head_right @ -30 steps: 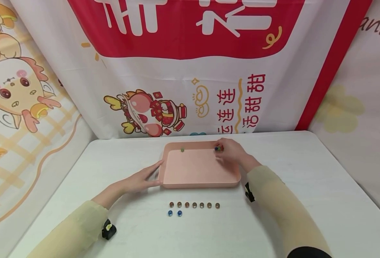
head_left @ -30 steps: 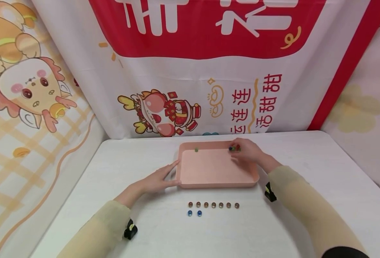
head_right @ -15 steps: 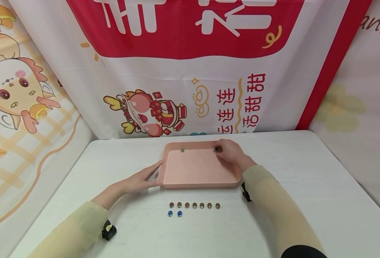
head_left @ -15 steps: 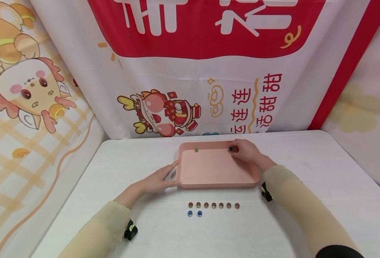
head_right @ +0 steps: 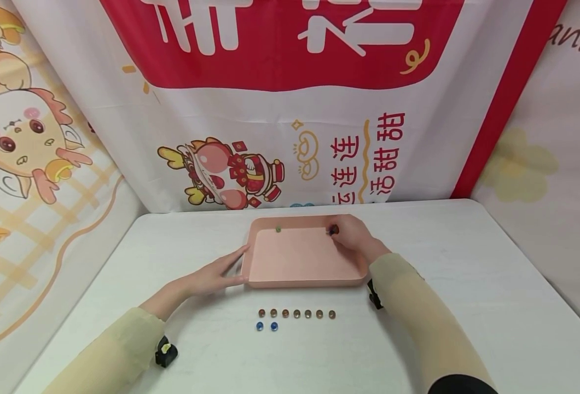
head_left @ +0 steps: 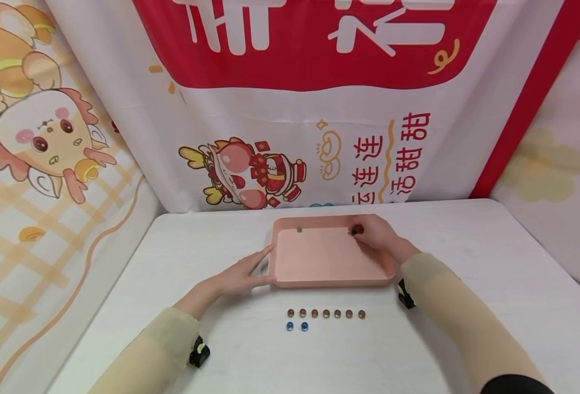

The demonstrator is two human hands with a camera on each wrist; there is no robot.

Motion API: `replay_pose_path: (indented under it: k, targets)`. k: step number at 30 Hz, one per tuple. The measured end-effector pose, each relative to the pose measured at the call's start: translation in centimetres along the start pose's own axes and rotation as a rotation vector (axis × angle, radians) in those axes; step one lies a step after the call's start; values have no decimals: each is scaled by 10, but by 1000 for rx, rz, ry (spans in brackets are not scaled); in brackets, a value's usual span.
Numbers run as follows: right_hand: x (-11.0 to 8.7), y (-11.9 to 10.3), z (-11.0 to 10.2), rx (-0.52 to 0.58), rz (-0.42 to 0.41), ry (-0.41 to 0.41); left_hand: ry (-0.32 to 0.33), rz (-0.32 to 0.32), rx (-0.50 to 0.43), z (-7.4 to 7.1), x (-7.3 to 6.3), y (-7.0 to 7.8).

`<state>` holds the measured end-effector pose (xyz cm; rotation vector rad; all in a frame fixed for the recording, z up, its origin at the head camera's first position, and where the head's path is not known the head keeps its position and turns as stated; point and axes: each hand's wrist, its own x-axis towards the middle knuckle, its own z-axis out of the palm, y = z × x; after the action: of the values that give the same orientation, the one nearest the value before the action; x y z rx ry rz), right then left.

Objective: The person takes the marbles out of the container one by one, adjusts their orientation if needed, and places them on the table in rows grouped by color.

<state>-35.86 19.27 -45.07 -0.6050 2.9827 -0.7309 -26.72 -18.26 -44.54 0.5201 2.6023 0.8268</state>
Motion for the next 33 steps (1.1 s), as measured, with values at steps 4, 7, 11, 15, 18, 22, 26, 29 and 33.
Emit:
replay_pose_path:
  k: [4, 7, 11, 15, 18, 22, 26, 29, 33]
  targets:
    - [1, 1, 0, -4, 0, -3, 4, 8, -1, 0, 0, 0]
    - [1, 1, 1, -5, -1, -3, 7, 4, 1, 0, 1, -1]
    - [1, 1, 0, 21, -5, -6, 8, -2, 3, 1, 0, -1]
    - [-2, -3, -3, 59, -11, -21, 9, -4, 5, 1, -1, 1]
    - [-6, -9, -10, 66, -46, -22, 10, 9, 11, 0, -1, 2]
    - [-15, -18, -19, 75, -117, -10, 8, 35, 17, -1, 0, 0]
    - [-25, -30, -27, 112, -158, -15, 5, 28, 18, 0, 1, -1]
    - [-33, -39, -31, 124, -178, -15, 3, 18, 21, 0, 1, -1]
    - [-44, -51, -36, 149, -232, 7, 3, 21, 17, -1, 1, -1]
